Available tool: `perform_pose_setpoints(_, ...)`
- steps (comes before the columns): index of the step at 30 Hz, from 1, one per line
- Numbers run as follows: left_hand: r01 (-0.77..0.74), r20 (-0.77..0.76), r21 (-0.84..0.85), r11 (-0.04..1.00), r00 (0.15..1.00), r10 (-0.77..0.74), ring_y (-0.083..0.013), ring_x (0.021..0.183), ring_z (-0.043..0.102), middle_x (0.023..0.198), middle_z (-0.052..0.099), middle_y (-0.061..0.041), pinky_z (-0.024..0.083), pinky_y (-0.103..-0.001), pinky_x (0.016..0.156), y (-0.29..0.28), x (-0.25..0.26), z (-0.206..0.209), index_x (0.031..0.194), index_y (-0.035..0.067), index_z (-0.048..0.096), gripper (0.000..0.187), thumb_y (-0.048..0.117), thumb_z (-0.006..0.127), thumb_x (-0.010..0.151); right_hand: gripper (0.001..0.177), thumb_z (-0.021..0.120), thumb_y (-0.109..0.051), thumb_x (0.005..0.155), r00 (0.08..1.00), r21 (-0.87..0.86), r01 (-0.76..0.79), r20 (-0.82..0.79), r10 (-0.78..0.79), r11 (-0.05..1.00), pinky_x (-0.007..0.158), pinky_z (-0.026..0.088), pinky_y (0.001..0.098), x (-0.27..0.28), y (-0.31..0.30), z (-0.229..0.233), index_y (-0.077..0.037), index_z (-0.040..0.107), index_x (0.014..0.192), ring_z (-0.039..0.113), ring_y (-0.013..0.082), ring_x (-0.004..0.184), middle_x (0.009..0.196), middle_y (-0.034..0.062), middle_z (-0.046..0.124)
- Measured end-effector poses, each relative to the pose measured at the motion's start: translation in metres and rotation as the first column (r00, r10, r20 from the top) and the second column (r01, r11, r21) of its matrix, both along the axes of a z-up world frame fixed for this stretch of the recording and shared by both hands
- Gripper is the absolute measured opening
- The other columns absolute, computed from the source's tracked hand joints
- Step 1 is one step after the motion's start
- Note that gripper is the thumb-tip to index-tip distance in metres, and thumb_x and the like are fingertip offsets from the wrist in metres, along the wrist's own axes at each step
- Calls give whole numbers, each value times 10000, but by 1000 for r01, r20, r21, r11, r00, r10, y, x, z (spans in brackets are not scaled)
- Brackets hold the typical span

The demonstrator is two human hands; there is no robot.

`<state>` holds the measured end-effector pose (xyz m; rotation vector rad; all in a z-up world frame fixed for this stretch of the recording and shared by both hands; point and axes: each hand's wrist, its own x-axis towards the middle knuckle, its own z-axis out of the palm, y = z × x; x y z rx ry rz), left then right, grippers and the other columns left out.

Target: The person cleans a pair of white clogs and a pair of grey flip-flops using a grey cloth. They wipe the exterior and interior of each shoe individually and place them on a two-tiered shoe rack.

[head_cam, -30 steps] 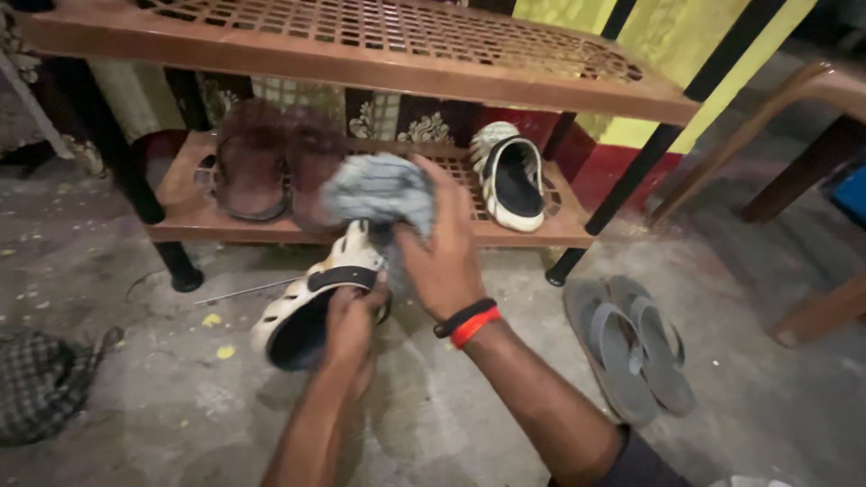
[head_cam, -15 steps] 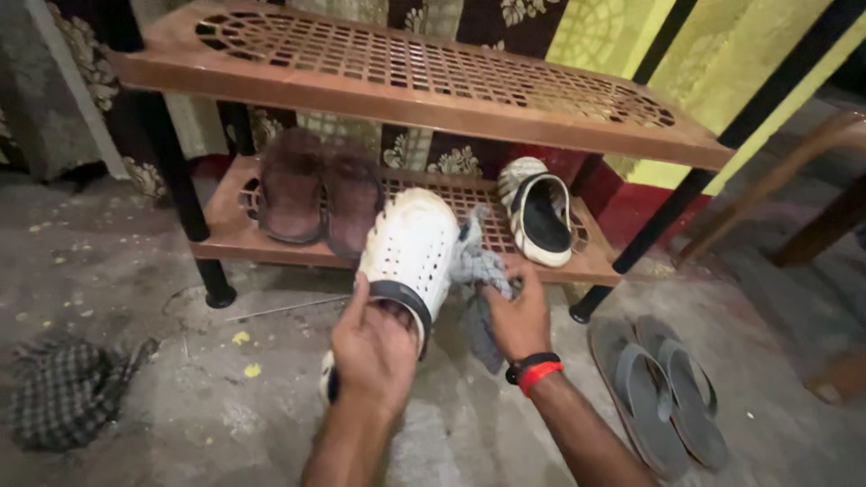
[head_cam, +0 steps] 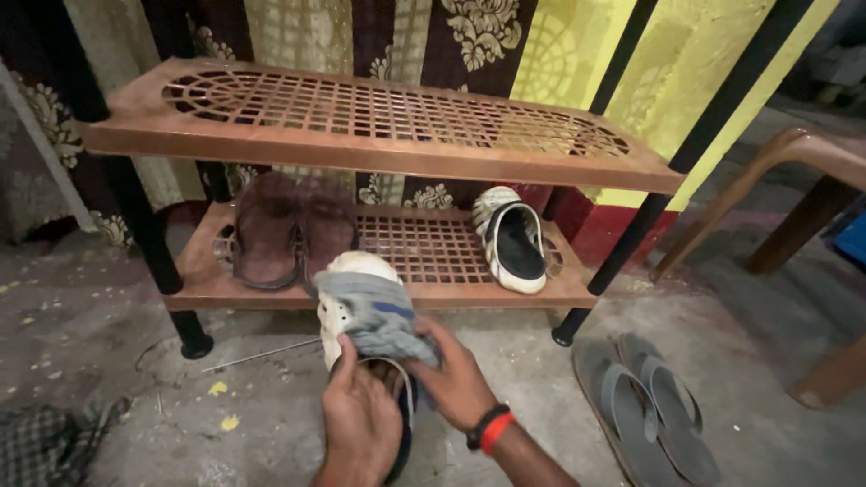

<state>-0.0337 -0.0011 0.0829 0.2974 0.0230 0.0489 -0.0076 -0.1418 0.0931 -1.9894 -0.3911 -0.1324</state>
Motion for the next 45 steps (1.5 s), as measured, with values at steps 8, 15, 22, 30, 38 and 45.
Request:
perform_pose_setpoints(8, 39, -106, 120, 992, 994, -26, -224, 1149, 612, 1268, 675, -61, 435, -396, 1005, -2, 1, 1, 1367, 87, 557, 533, 455, 483, 988, 575, 690, -323, 904, 982, 167, 188, -13, -188, 968, 945, 520, 364, 5, -14, 8, -21, 499, 1354, 662, 230, 1109, 1215, 150, 694)
perform_pose_setpoints(15, 96, -110, 169, 981, 991, -78, -241, 1083, 591, 1180, 645, -50, 426, -426, 937, -21, 17, -27, 1297, 130, 568, 436, 460, 480, 1026, 520, 733, -354, 912, 930, -130, 44, 368, 7, 991, 1015, 509, 418, 39, 1, 46, -6, 601, 1276, 645, 358, 1187, 1254, 204, 654)
perform_pose_setpoints(22, 86, -156, 277, 957, 987, -44, -269, 1061, 591, 1111, 655, -83, 432, -437, 931, -10, 22, -51, 1174, 91, 602, 356, 403, 488, 1048, 418, 715, -305, 955, 872, -262, -115, 435, 224, 958, 999, 490, 458, 18, 7, 13, -11, 605, 1230, 604, 412, 1168, 1231, 219, 624)
perform_pose_setpoints(30, -107, -31, 247, 963, 993, 118, -202, 1190, 608, 1247, 680, -62, 434, -371, 1077, 2, 24, -34, 1251, 75, 632, 394, 272, 384, 1017, 560, 828, -377, 782, 987, -337, -53, 128, 101, 940, 760, 524, 429, -4, 15, 47, -51, 543, 1138, 683, 363, 862, 909, 168, 666)
perform_pose_setpoints(38, -45, -93, 85, 995, 994, 53, -228, 1168, 631, 1231, 687, -77, 467, -401, 1044, 1, 9, 3, 1242, 84, 633, 410, 342, 413, 1011, 483, 815, -262, 640, 694, -461, 142, 677, 243, 876, 861, 503, 480, 39, 43, 61, -144, 650, 1078, 600, 441, 1024, 1145, 245, 639)
perform_pose_setpoints(45, -120, -87, -28, 992, 989, 118, -247, 1144, 651, 1205, 703, -93, 489, -409, 1026, 16, 16, -14, 1216, 54, 659, 426, 321, 462, 950, 443, 638, -100, 816, 883, -238, -211, 370, 290, 948, 1005, 531, 450, 17, 56, 30, -34, 561, 1247, 656, 422, 1167, 1193, 225, 680)
